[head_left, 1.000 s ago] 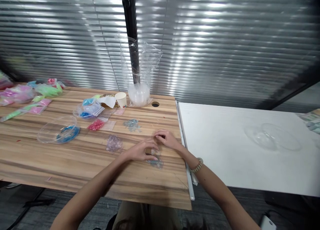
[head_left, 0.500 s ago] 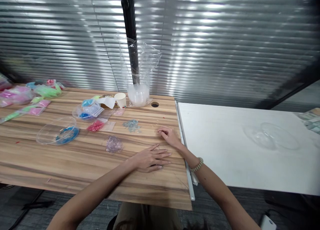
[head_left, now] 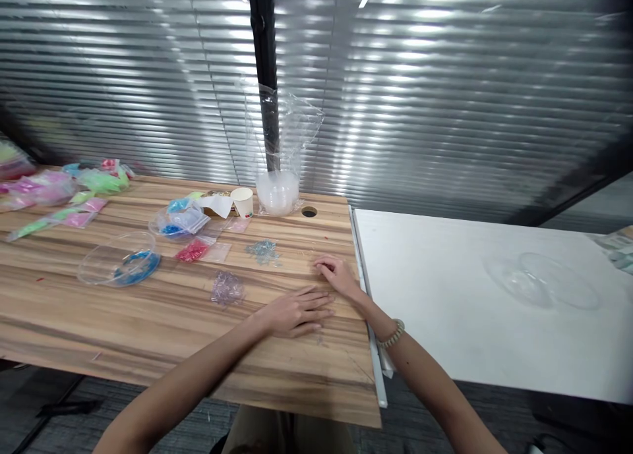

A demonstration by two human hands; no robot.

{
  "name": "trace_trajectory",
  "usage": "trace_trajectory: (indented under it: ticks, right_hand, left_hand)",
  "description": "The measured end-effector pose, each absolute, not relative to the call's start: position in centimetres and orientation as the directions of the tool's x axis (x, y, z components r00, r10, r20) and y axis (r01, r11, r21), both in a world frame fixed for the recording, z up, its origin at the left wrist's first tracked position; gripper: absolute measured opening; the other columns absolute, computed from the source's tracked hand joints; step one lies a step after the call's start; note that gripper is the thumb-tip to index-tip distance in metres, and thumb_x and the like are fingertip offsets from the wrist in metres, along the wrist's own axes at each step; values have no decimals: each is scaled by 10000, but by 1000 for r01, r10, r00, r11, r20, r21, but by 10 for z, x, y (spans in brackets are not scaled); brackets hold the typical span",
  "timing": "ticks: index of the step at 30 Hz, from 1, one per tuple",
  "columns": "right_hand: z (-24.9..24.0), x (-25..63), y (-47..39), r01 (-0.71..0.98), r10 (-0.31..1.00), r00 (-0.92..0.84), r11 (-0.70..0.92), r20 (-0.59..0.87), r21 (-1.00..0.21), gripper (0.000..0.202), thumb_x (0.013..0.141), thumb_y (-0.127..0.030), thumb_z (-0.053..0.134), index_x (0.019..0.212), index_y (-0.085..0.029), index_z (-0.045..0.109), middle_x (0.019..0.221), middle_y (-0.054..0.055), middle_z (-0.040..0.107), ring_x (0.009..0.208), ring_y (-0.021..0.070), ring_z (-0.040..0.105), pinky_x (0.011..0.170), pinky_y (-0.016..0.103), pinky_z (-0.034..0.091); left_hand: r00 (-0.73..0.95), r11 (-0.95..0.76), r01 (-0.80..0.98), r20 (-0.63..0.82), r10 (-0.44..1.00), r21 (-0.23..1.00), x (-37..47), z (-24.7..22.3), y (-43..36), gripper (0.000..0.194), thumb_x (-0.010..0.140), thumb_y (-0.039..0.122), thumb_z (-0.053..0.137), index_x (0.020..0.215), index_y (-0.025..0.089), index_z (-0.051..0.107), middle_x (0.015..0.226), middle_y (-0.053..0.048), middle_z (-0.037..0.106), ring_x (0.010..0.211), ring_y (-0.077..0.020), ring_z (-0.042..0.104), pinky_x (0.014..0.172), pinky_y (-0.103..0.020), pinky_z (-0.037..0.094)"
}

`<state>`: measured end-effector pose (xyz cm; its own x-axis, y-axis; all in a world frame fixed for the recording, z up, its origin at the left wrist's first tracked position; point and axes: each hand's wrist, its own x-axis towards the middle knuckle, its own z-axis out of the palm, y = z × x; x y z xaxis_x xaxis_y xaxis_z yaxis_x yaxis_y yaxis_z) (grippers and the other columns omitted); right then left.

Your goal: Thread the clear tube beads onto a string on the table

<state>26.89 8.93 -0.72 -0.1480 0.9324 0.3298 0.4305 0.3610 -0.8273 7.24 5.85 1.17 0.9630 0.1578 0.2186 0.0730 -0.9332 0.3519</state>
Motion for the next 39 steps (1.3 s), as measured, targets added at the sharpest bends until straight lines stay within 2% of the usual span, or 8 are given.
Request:
trace_trajectory:
  ticks: [3,6,12,17,22,30,39]
  right_hand:
    - [-7,269,89,441,936,-147,351,319,-826,209,828,-189,481,828,-197,690,942,48,699,894,186,626,828,333,476]
    - [-7,269,90,448,932,-141,361,334,-818,200,823,-188,488,826,-191,687,929,51,701,882,187,628,830,340,476]
    - [-7,268,90,435,926,-149,376,346,-818,195,830,-195,494,814,-200,688,916,43,702,877,183,630,822,327,480]
    - [-6,268,89,425,926,-158,378,344,-823,207,833,-190,482,813,-195,688,924,48,701,899,185,626,828,328,478]
    - [-11,268,92,419,926,-160,378,343,-826,202,818,-184,486,812,-196,688,924,45,703,909,189,625,846,343,474]
    - [-13,268,92,415,934,-165,358,317,-837,210,824,-185,482,827,-188,691,937,50,696,886,179,624,815,319,487]
    - [-13,268,92,410,932,-173,363,319,-837,216,818,-183,478,831,-182,694,944,58,696,906,185,625,831,322,476]
  left_hand:
    - [970,-946,-34,238,47,323,77,16,50,423,954,319,439,1367,229,426,1433,-80,388,1344,-221,325,1152,-465,89]
    - [978,-940,-74,207,-3,334,81,10,41,388,955,297,414,1336,247,467,1408,-60,429,1317,-191,375,1157,-419,120]
    - [981,-944,69,149,123,323,81,-10,42,436,975,202,322,1410,203,350,1371,-68,476,1290,-160,415,1165,-407,100]
    - [959,-963,123,219,177,240,81,-4,51,397,969,223,361,1351,142,432,1356,-91,493,1323,-199,363,1158,-417,136]
    - [941,-960,215,225,252,177,81,6,57,370,958,234,383,1299,145,495,1365,-99,482,1353,-228,303,1151,-421,162]
    - [939,-940,247,180,292,237,76,3,60,392,961,258,407,1335,158,468,1415,-116,412,1349,-233,313,1120,-399,252]
    - [937,-931,277,146,316,240,73,1,65,434,974,250,364,1388,125,389,1454,-103,349,1360,-205,289,1142,-354,231]
